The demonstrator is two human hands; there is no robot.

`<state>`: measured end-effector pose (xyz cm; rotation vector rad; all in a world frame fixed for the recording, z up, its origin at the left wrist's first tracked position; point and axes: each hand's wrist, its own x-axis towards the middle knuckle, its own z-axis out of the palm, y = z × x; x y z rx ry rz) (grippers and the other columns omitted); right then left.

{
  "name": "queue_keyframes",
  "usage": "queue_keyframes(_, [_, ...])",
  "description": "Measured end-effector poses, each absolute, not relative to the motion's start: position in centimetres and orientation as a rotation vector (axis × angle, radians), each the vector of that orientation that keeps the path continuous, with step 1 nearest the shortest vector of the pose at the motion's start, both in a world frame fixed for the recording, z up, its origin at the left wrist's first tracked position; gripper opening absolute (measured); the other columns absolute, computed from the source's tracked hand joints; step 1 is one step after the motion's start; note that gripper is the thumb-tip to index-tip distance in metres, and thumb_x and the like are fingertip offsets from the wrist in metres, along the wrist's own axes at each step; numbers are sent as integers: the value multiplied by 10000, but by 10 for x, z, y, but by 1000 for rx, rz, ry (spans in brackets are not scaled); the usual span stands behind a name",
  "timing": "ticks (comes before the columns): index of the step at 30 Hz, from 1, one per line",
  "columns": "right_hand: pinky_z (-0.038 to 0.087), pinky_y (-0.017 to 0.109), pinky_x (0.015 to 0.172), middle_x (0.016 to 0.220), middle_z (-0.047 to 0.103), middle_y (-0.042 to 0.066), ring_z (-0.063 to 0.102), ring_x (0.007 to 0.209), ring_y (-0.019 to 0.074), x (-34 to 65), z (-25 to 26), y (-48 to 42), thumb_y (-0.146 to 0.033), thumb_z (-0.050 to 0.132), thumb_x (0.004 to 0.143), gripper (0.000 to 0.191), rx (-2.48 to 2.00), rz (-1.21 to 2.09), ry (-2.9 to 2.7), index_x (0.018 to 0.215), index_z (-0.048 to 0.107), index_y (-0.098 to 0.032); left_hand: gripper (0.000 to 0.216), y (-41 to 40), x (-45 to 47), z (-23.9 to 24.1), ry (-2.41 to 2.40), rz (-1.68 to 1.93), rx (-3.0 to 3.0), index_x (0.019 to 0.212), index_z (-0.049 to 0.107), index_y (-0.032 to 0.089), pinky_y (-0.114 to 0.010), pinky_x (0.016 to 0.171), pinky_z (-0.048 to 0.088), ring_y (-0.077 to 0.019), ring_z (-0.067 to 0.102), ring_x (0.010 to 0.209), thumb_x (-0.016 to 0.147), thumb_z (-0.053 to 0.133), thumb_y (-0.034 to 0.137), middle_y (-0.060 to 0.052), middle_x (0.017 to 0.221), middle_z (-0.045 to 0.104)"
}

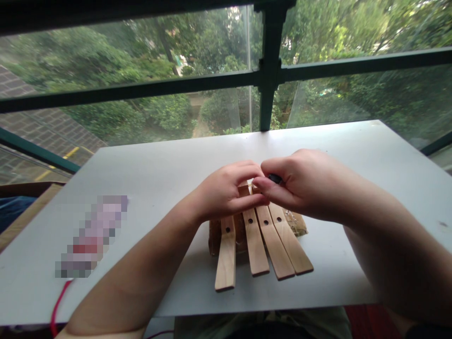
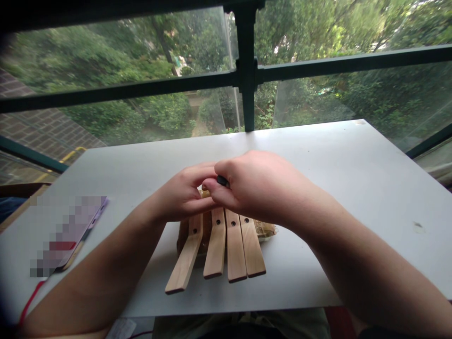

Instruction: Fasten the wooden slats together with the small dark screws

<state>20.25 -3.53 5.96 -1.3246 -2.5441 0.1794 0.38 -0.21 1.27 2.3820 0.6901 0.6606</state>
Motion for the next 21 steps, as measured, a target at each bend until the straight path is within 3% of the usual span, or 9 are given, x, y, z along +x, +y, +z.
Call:
queue_keyframes(4, [221,271,513,524,476,-20,326,485,106,205,59,-38,-458,479,927,328,-1299,168,-2590,737,571,-207,204,-1,2,11,670,654,2384,948,654,163,-281,879,499,-179,625,972,895,644,361,-61,1058,678])
queue_keyframes(8, [290,260,545,669,581,-20,459,564,120,217,61,-40,-330,545,893,130,-1117,242,-2626,950,558,-214,199,0,-1,11,655,656,2398,934,672,169,-274,887,506,-182,637,977,888,663,362,-53,1032,693])
queue_keyframes(11, [355,246,598,794,642,-33,513,641,108,225,64,-40,-160,541,844,256,-869,348,-2623,1086,581,-234,191,0,-2,12,636,656,2406,969,690,183,-265,902,501,-176,643,998,893,664,356,-37,1040,699])
queue_keyframes(14, [370,243,632,860,667,-31,530,687,100,227,66,-39,-112,516,862,264,-807,450,-2634,1072,612,-238,183,0,-2,11,603,695,2413,974,699,190,-244,880,499,-158,643,968,888,674,349,-25,1033,699])
queue_keyframes(21, [350,267,615,786,661,2,514,639,125,223,67,-41,-170,476,907,181,-933,484,-2630,1008,619,-215,186,-2,0,11,632,696,2447,997,687,189,-259,869,507,-166,641,950,881,656,332,-37,1029,697])
